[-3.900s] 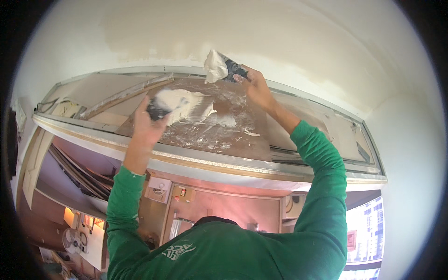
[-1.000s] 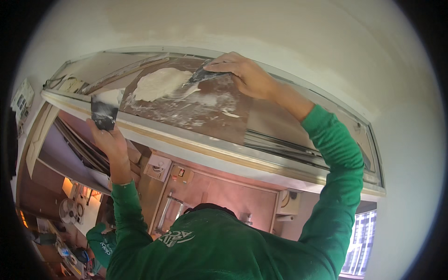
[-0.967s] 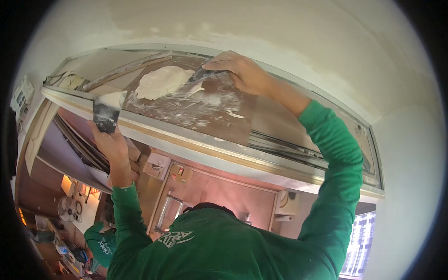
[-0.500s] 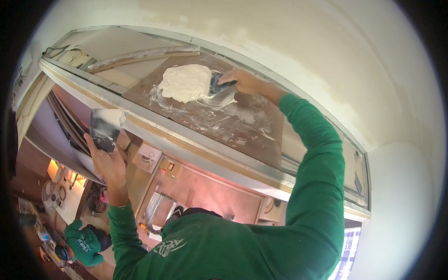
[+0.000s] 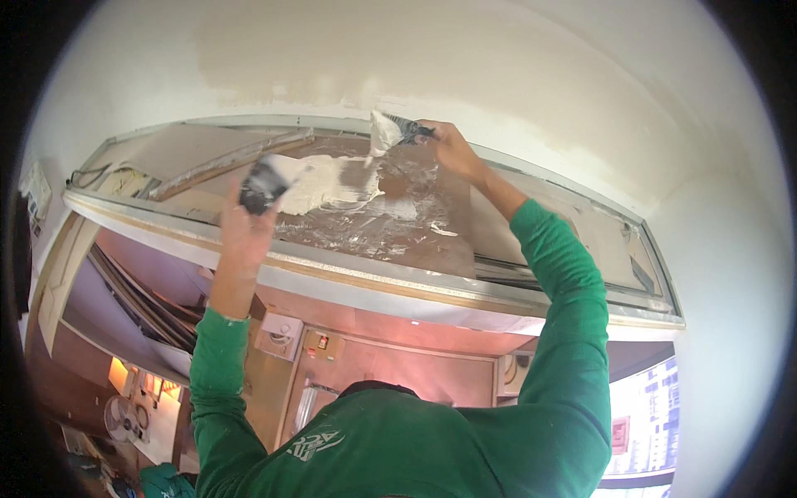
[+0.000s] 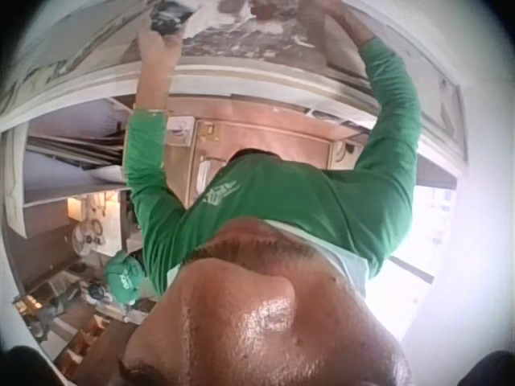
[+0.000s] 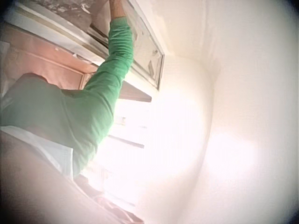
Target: The person applies white plaster to a ceiling using a trowel and hawk, smoothing the surface with a wooden straight edge. They repeatedly scoop plaster from a board, apply it to the ceiling, and scrape it smooth.
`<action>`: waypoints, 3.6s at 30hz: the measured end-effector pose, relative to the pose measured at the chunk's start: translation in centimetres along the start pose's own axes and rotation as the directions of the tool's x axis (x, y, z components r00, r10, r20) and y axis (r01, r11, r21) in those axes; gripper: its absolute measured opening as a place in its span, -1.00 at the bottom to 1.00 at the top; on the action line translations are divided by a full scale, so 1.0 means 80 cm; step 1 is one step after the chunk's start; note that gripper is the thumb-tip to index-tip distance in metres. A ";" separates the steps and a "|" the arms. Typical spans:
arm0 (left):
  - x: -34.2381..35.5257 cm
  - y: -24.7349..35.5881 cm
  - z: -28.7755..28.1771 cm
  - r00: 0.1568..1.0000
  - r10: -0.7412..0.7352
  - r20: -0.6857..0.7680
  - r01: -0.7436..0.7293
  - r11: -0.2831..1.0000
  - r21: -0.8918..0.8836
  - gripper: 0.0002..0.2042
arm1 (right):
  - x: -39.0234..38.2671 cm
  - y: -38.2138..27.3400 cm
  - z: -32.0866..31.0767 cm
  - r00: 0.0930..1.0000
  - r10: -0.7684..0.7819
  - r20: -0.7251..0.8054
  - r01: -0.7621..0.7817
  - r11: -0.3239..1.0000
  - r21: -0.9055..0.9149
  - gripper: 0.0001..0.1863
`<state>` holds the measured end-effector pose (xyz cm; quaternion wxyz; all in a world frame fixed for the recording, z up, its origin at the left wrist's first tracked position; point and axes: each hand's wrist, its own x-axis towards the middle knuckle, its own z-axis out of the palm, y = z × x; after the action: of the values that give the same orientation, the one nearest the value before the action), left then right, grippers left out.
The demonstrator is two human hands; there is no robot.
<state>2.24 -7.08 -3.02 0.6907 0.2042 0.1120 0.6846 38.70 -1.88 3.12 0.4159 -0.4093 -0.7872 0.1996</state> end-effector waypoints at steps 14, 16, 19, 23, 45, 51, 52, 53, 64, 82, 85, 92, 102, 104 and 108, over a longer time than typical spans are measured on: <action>0.034 -0.137 0.100 0.926 -0.331 0.182 0.342 0.939 -0.033 -0.64 | -0.100 -0.126 0.023 0.865 -0.496 -0.076 0.451 0.834 -0.317 -0.35; 0.012 -0.138 0.106 0.942 -0.271 0.200 0.271 0.962 0.024 -0.64 | -0.107 -0.114 0.026 0.890 -0.444 -0.101 0.381 0.848 -0.370 -0.31; -0.009 -0.136 0.114 0.960 -0.256 0.112 0.246 0.965 0.093 -0.62 | -0.100 -0.088 0.016 0.899 -0.437 -0.041 0.328 0.730 -0.599 -0.36; -0.019 -0.128 0.106 0.983 -0.183 0.026 0.178 0.974 0.141 -0.56 | -0.096 -0.047 -0.005 0.922 -0.386 -0.035 0.209 0.572 -0.793 -0.50; -0.026 -0.126 0.160 -0.147 -0.281 0.948 -0.937 -0.267 -0.224 -0.60 | -0.254 -0.169 -0.025 0.978 0.202 0.045 -0.005 -0.193 0.981 -0.75; -0.054 -0.091 0.110 0.169 -0.342 0.924 -0.862 -0.505 -0.029 -0.64 | -0.238 -0.138 -0.176 0.791 0.333 -0.514 0.518 0.084 0.851 -0.70; -0.054 -0.091 0.099 0.179 -0.258 0.949 -0.848 -0.530 0.016 -0.65 | -0.243 -0.135 -0.222 0.684 0.333 -0.649 0.614 0.217 0.759 -0.69; -0.050 -0.091 0.083 0.176 -0.153 0.973 -0.846 -0.528 0.070 -0.65 | -0.245 -0.116 -0.272 0.531 0.325 -0.782 0.635 0.458 0.622 -0.70; -0.047 -0.104 -0.045 0.630 0.685 0.367 -0.452 -0.061 0.890 -0.49 | -0.194 -0.102 -0.528 -0.321 -0.438 -0.840 -0.211 0.898 -0.387 -0.33; -0.077 -0.105 0.055 0.872 0.456 -0.176 -0.402 0.874 0.273 -0.59 | -0.133 -0.128 -0.199 0.503 -0.633 -0.588 0.354 0.772 -0.528 -0.52; -0.092 -0.102 0.079 0.999 0.034 0.005 -0.035 0.993 0.115 -0.57 | -0.168 -0.189 -0.102 0.577 -0.775 -0.258 0.655 0.628 -0.420 -0.40; -0.114 -0.122 0.095 0.789 -0.189 0.584 0.219 0.976 0.021 -0.59 | -0.182 -0.215 0.018 0.743 -0.598 0.299 0.653 0.553 -0.517 -0.32; -0.112 0.033 -0.032 0.991 0.131 -0.009 -0.131 0.991 -0.033 -0.65 | -0.029 -0.108 0.086 0.880 -0.284 0.381 0.474 0.588 -0.656 -0.39; -0.113 0.064 -0.062 0.975 0.204 -0.092 -0.207 0.978 -0.015 -0.65 | -0.001 -0.092 0.110 0.878 -0.253 0.406 0.467 0.635 -0.615 -0.41; -0.121 0.099 -0.101 0.950 0.253 -0.182 -0.264 0.964 -0.040 -0.67 | 0.053 -0.070 0.152 0.840 -0.230 0.492 0.509 0.648 -0.567 -0.35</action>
<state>-8.77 -15.84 -7.96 0.5887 0.1341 0.1227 0.7876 24.70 -1.38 1.88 0.1107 -0.3125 -0.9360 -0.1181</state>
